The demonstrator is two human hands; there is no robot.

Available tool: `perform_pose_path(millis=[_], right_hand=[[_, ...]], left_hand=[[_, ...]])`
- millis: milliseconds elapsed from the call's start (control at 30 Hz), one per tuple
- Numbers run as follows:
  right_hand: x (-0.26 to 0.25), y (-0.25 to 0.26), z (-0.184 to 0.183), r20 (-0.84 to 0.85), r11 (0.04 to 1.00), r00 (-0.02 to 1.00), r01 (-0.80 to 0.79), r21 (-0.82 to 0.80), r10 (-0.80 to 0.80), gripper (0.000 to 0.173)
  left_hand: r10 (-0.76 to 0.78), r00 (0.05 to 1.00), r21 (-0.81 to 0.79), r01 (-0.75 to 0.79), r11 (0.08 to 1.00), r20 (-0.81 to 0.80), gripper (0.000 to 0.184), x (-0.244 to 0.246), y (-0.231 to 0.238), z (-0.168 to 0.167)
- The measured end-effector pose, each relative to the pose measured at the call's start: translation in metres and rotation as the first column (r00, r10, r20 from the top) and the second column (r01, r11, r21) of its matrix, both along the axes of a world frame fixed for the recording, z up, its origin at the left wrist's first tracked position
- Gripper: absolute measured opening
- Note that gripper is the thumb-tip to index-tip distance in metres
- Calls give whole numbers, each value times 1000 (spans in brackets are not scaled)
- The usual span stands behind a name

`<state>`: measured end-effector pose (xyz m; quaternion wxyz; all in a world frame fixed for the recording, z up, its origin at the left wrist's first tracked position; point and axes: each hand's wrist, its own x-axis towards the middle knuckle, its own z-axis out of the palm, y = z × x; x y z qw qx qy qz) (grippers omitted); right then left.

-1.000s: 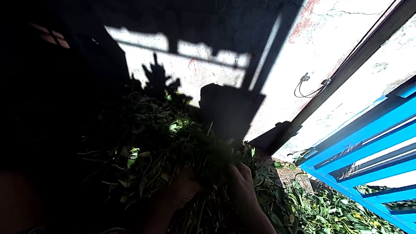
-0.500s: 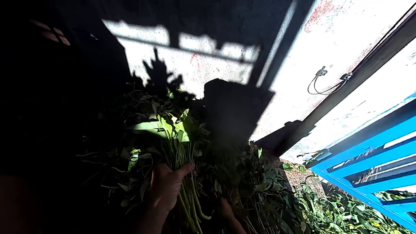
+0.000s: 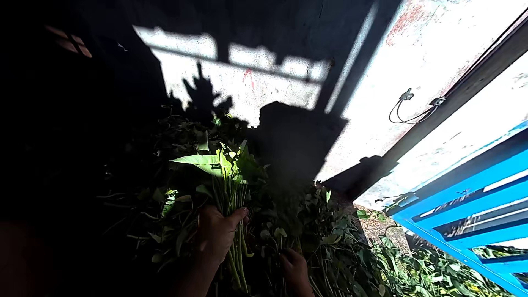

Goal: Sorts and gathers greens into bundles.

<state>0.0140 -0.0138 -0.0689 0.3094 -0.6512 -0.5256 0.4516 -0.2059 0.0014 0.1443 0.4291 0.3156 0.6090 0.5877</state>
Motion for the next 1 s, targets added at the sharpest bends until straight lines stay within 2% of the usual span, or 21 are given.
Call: perform_pose_path(millis=[67, 133, 167, 267, 367, 567, 700, 833, 1000], right_hand=[[-4, -12, 25, -245, 984, 969, 59, 170, -16, 17], [-5, -21, 40, -439, 968, 899, 104, 228, 6, 17], [-4, -23, 42, -467, 968, 884, 102, 227, 17, 18], [-2, -31, 48, -367, 939, 929, 83, 333, 48, 19], [-6, -40, 54, -262, 871, 965, 121, 477, 9, 18], [-22, -52, 72, 97, 702, 992, -13, 712, -79, 19], [-35, -62, 83, 296, 629, 943, -139, 765, -151, 19], [-42, -62, 87, 384, 591, 894, -184, 785, -232, 18], [-47, -59, 97, 441, 528, 858, -254, 810, -265, 18]], left_hand=[[-8, 1000, -34, 8, 999, -2, 27, 2, 0, -2], [-5, 1000, -59, 5, 998, 5, 30, 4, -1, -3], [-1, 1000, -61, 2, 998, 10, 31, 5, -1, -5], [10, 1000, -64, -9, 998, 15, 35, 6, -1, -6], [15, 1000, -66, -14, 998, 11, 40, 6, -2, -6], [-48, 999, -73, 47, 996, -19, 51, 6, -4, -6], [-64, 995, -27, 62, 998, -73, 50, 5, -3, -3], [1, 985, 11, 1, 1000, -175, 44, -1, -1, 1], [-131, 962, -88, 113, 990, -240, 58, -3, -2, 0]])
